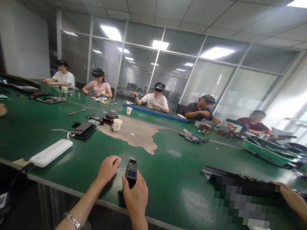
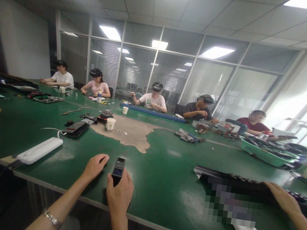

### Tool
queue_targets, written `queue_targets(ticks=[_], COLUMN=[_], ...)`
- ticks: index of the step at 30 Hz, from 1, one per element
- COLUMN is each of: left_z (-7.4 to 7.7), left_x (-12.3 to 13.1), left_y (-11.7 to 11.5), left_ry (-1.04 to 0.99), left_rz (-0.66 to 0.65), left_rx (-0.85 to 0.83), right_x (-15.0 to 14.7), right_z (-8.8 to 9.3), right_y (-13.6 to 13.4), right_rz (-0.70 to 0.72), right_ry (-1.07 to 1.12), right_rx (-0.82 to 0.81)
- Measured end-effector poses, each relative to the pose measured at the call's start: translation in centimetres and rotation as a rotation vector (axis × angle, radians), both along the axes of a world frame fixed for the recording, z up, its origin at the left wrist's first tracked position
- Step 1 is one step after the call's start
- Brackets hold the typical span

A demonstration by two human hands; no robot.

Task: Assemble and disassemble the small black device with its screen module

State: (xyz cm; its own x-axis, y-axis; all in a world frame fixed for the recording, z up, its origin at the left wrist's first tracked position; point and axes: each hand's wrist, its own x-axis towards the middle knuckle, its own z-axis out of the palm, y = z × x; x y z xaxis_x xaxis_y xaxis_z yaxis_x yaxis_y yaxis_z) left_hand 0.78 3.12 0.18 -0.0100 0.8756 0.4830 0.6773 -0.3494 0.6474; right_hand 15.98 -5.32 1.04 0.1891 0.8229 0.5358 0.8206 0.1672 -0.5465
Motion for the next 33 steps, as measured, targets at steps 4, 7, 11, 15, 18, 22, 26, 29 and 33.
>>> queue_targets(ticks=[4, 7, 11, 15, 18, 22, 26, 29, 33], left_z=[-0.3, -0.5, -0.7, -1.0, -1.1, -0.9, -0.5, -0.4, -0.3], left_x=[-0.1, -0.1, -0.1, -0.1, -0.1, -0.1, 0.0, 0.0, 0.0], left_y=[0.2, 0.4, 0.6, 0.7, 0.9, 0.8, 0.6, 0.6, 0.5], left_ry=[0.01, 0.019, 0.026, 0.023, 0.017, 0.014, 0.024, 0.029, 0.034], left_rz=[0.011, 0.015, 0.025, 0.015, 0.02, 0.011, 0.009, 0.006, 0.004], left_rx=[-0.002, -0.015, -0.027, -0.012, -0.018, -0.026, -0.034, -0.037, -0.036], right_x=[0.0, 0.0, 0.0, 0.1, 0.1, 0.0, 0.1, 0.1, 0.1], right_z=[-0.3, -0.4, -0.3, -0.4, -0.7, -1.1, -1.1, -0.8, -0.3], right_y=[0.1, 0.3, 0.3, 0.4, 0.5, 0.7, 0.7, 0.6, 0.4], right_rz=[0.004, 0.009, 0.022, 0.024, 0.009, -0.007, -0.035, -0.003, -0.015], right_ry=[-0.001, 0.014, 0.029, 0.015, 0.005, 0.001, 0.011, 0.004, -0.001], right_rx=[-0.01, -0.026, -0.029, -0.016, -0.017, -0.014, -0.011, -0.004, 0.013])
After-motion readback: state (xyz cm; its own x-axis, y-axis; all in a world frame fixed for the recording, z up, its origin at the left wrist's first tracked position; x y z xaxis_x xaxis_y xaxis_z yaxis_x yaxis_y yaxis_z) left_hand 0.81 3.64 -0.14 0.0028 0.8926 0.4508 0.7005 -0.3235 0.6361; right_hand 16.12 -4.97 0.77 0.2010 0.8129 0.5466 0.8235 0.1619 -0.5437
